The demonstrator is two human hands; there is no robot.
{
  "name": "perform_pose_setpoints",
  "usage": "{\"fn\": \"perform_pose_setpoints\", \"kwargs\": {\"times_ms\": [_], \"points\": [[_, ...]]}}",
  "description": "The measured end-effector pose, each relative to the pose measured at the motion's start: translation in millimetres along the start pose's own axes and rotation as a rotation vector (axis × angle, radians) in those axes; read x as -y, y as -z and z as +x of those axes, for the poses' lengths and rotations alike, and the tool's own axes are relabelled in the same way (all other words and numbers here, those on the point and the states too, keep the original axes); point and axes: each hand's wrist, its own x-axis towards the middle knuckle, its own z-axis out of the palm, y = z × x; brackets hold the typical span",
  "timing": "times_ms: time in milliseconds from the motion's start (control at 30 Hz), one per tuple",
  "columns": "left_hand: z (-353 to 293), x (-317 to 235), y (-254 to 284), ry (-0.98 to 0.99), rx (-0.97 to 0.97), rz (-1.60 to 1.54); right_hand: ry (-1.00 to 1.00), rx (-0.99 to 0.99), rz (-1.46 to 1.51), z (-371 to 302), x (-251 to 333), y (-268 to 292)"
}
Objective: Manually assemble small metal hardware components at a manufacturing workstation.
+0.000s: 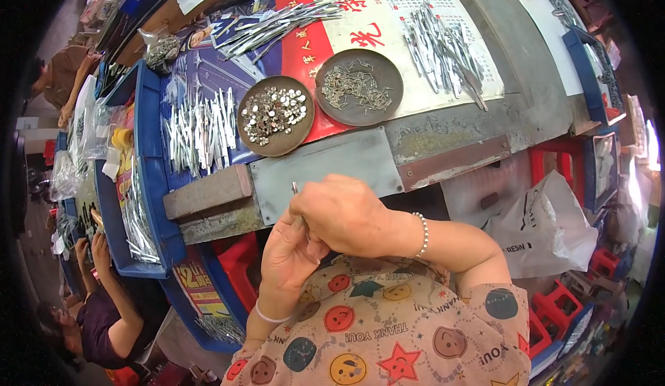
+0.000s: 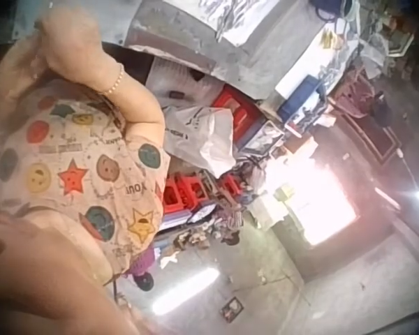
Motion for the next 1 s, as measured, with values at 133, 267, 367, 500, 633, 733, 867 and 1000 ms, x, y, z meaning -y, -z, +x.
{"fn": "perform_pose_setpoints", "kwargs": {"times_ms": [133, 267, 367, 500, 633, 733, 867, 1000], "points": [[-5, 0, -7, -0.128, -0.045, 0.288, 0.123, -0.011, -0.116, -2, 10, 0], [-7, 3, -14, -0.252, -0.114, 0.547, 0.093, 0.044, -0.092, -1, 14, 6], [-7, 7, -5, -0.157, -0.051, 0.349, -0.008, 0.042, 0.005, -10, 12, 7], [-6, 13, -7, -0.049, 0.068, 0.113, -0.141, -0.101, 0.274, -20, 13, 5], [-6, 14, -14, -0.022, 0.098, 0.060, -0.153, -0.167, 0.328, -20, 15, 4], [-8, 13, -16, -0.046, 0.074, 0.142, 0.103, -0.142, 0.112, -17, 13, 4], [-9, 12, -16, -0.143, -0.007, 0.344, 0.129, -0.061, 0.003, -18, 14, 5], [-10, 12, -22, -0.192, -0.014, 0.486, 0.161, -0.031, -0.150, -19, 21, 12]]}}
